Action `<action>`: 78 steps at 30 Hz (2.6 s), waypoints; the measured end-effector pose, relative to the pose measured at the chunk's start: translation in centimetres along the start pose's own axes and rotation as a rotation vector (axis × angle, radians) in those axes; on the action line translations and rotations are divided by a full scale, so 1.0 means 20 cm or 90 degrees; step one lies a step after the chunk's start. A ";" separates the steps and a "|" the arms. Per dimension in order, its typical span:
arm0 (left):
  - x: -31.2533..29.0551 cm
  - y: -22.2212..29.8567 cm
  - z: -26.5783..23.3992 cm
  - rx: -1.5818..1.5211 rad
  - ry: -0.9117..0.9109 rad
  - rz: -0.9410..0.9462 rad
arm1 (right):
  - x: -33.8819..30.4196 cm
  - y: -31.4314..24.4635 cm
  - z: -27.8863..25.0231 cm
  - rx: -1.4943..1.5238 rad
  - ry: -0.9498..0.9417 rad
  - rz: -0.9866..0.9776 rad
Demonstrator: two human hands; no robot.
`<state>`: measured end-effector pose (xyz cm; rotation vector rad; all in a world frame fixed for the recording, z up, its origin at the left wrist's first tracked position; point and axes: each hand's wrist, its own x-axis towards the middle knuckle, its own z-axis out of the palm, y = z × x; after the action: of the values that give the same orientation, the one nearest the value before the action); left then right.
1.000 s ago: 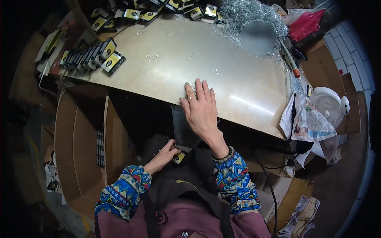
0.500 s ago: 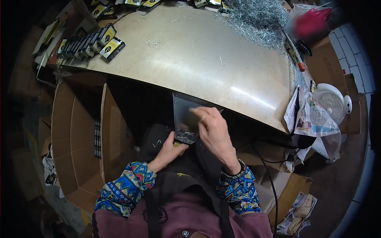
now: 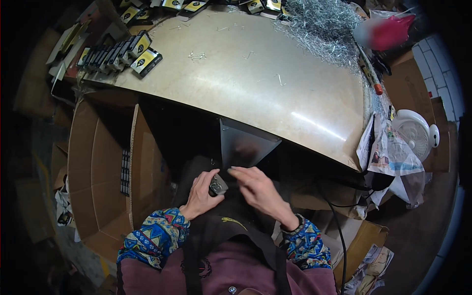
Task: Packaging small items from a workbench into boxes and organizing them.
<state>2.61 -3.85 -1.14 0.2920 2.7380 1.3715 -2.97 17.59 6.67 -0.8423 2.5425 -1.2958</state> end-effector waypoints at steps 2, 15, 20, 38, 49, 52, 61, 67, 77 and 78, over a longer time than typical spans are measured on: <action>0.01 0.06 -0.04 -0.021 0.028 0.045 | 0.04 -0.02 -0.06 0.070 0.058 0.028; 0.36 0.27 -0.11 -0.094 0.136 0.069 | 0.18 -0.03 -0.19 0.051 0.178 0.181; 0.43 0.35 -0.12 -0.076 0.136 0.024 | 0.18 -0.07 -0.18 0.083 0.315 0.042; 0.51 0.39 -0.06 -0.078 0.168 0.157 | 0.13 -0.01 -0.11 -0.032 0.365 -0.039; 0.49 0.46 -0.11 0.028 0.180 0.075 | 0.17 -0.12 -0.03 0.325 0.370 0.171; 0.48 0.42 -0.12 0.039 0.150 0.081 | 0.20 -0.13 -0.02 0.231 0.392 0.163; 0.52 0.41 -0.13 0.023 0.145 0.072 | 0.24 -0.12 -0.01 -0.037 0.411 -0.026; 0.51 0.35 -0.25 -0.174 -0.040 0.033 | 0.23 -0.06 -0.05 0.093 0.318 -0.012; 1.17 -0.01 -1.14 0.380 0.221 -0.200 | 0.31 -0.05 -0.21 0.050 0.351 0.004; 1.19 -0.09 -1.17 0.368 0.186 -0.231 | 0.33 -0.04 -0.22 0.044 0.350 -0.017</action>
<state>-24.22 -18.65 12.16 -0.4002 3.1568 0.5549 -9.81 16.59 10.74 -0.5639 2.8607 -1.8210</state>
